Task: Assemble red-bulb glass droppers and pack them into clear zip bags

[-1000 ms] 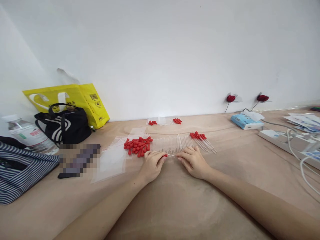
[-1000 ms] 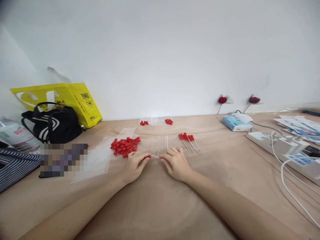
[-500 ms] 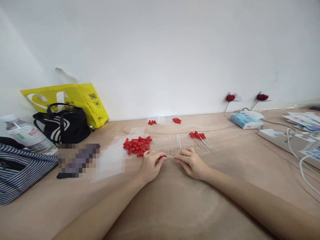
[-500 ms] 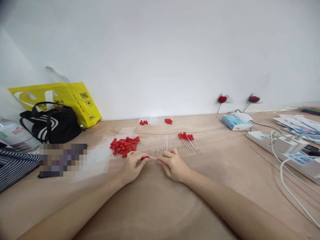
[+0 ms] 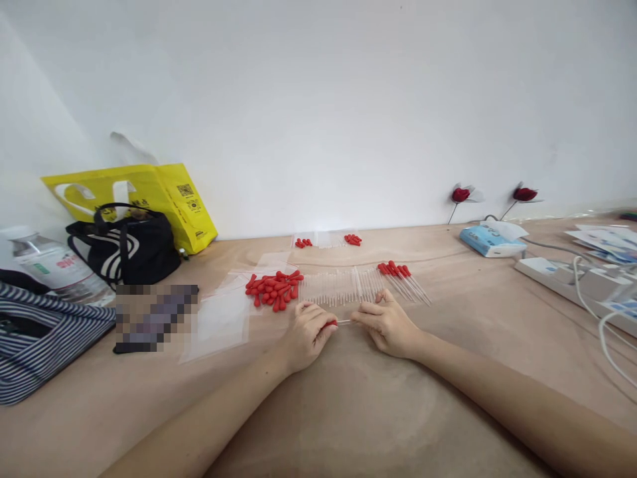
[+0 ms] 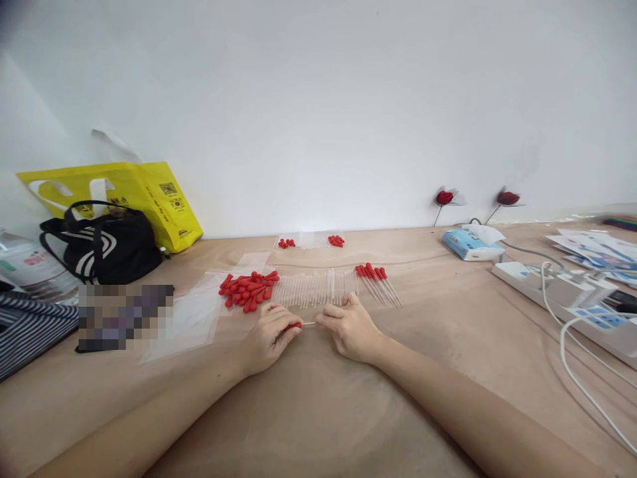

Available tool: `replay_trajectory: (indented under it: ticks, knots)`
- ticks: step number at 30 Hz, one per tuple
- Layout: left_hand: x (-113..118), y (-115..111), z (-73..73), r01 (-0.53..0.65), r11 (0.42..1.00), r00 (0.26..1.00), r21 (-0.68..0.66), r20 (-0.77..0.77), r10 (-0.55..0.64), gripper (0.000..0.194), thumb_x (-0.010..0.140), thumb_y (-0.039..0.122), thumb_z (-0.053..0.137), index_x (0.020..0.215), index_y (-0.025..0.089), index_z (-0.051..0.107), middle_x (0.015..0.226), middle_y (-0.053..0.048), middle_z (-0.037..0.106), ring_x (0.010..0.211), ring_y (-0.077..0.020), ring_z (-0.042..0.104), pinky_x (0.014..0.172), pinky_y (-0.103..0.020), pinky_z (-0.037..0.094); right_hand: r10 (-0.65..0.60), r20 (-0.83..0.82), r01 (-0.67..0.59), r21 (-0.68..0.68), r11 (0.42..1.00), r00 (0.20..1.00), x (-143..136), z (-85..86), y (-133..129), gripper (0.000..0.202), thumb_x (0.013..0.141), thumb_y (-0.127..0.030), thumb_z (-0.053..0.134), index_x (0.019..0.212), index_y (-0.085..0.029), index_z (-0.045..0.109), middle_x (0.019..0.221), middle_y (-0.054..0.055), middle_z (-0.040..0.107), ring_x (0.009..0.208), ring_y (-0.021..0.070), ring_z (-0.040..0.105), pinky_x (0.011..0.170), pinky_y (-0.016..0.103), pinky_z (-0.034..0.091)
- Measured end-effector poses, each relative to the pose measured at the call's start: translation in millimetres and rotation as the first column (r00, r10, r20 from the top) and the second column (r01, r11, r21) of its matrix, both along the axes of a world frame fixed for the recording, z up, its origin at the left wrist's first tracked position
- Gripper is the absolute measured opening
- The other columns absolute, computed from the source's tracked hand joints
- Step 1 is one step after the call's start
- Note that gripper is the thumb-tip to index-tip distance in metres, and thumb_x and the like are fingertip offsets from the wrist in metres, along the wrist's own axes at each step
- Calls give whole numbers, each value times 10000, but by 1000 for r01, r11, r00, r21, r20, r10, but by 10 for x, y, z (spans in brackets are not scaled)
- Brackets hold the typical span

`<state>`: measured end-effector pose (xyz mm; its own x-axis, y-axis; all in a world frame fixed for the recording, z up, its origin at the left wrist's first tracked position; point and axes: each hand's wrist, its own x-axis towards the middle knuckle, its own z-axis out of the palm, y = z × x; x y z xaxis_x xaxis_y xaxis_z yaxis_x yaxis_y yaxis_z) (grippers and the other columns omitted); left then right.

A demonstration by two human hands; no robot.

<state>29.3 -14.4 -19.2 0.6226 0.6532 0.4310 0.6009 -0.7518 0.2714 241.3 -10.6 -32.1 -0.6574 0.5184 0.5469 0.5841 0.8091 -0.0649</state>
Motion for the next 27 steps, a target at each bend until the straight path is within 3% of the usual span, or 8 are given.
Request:
replay_trajectory:
  ticks: [8, 21, 27]
  knots:
    - [6, -1, 9, 13, 1000, 1000, 3, -18, -13, 207, 865, 235, 352, 781, 189, 536, 768, -12, 638, 722, -134, 551, 851, -342, 287, 5, -25, -6, -56, 998, 1000, -61, 20, -28, 245, 810, -117, 349, 836, -175, 585, 738, 25, 553, 609, 116, 410, 702, 306, 238]
    - [6, 27, -10, 58, 998, 998, -18, -18, -58, 208, 864, 223, 348, 800, 187, 543, 770, -11, 634, 752, -135, 551, 858, -334, 293, 5, -22, -7, -109, 994, 1000, -111, 1, -17, 229, 845, -147, 339, 831, -169, 567, 746, 27, 559, 636, 117, 439, 687, 297, 244]
    - [-32, 41, 34, -45, 997, 999, -56, 23, 47, 178, 841, 316, 428, 880, 220, 572, 851, -9, 654, 817, -156, 551, 873, -354, 260, -60, -33, 56, -113, 992, 998, -89, 0, -22, 223, 853, -159, 354, 889, -184, 573, 766, 30, 575, 671, 121, 466, 683, 295, 247]
